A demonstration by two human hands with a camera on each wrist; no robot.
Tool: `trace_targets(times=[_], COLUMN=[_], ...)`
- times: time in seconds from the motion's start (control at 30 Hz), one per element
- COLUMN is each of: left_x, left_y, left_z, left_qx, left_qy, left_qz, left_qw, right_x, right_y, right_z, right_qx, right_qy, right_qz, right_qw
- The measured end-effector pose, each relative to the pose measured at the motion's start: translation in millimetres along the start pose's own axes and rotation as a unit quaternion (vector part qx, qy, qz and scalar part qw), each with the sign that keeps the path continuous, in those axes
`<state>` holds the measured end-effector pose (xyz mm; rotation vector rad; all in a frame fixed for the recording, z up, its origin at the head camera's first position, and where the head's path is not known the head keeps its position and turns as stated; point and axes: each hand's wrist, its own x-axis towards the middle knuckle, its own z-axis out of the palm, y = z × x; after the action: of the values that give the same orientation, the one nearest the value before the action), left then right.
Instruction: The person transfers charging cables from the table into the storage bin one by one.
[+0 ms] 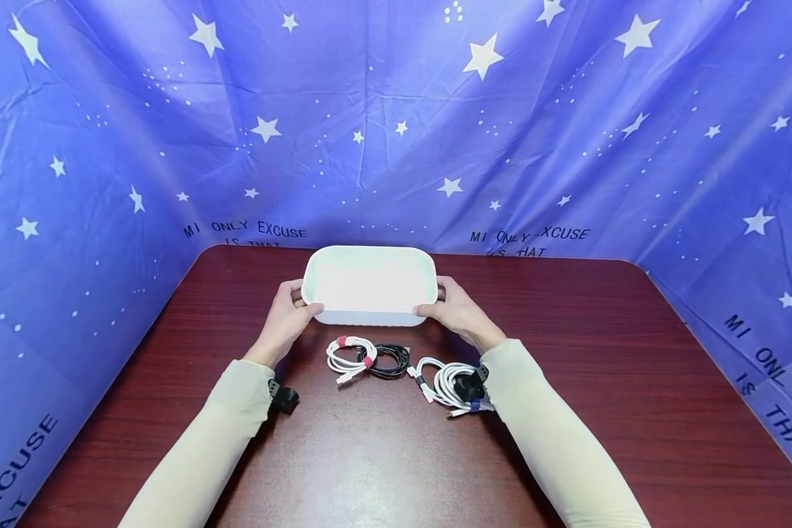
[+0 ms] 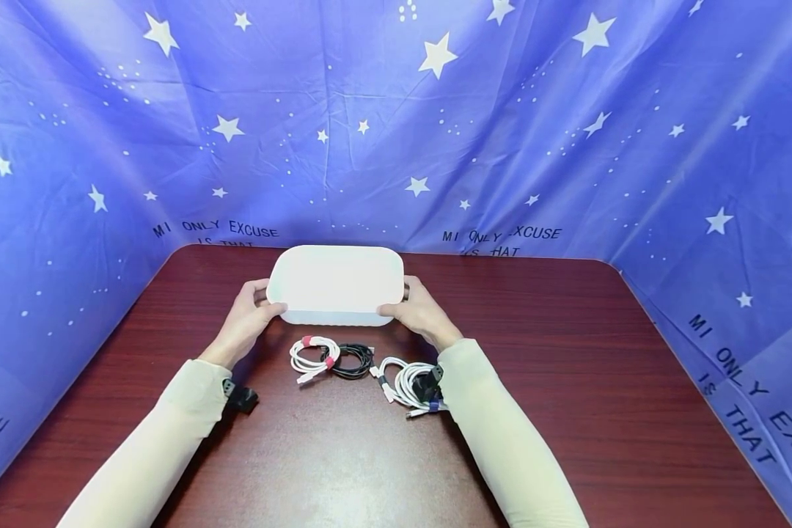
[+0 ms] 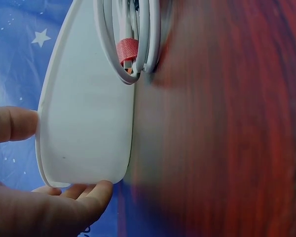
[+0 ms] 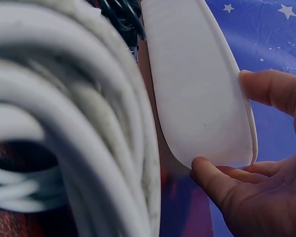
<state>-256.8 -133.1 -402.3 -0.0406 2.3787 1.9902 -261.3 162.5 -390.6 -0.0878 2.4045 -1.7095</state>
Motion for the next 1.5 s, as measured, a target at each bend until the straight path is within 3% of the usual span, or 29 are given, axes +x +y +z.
trace_targets(times=[0.63,1.03,1.5], left_x=[-0.6,-1.5,-2.0], left_y=[0.1,1.9,2.6], left_z=[7.2,11.6,17.1], left_qx=[-0.014,-0.019,-0.033], left_qy=[-0.006,-0.012,-0.018], left_qz=[0.003,0.007,0.012], left_qw=[0.9999,0.9997,0.9992], right_x=[-2.3,-4.2,-7.4], right_y=[5.7,6.4,8.1], right_z=[-7.3,-12.0,-18.7], right_qx=[0.001,-0.004,0.001], right_qy=[0.001,0.006,0.003], right_qz=[-0.017,-0.001,-0.008], right_qw=[0.9998,1.0,1.0])
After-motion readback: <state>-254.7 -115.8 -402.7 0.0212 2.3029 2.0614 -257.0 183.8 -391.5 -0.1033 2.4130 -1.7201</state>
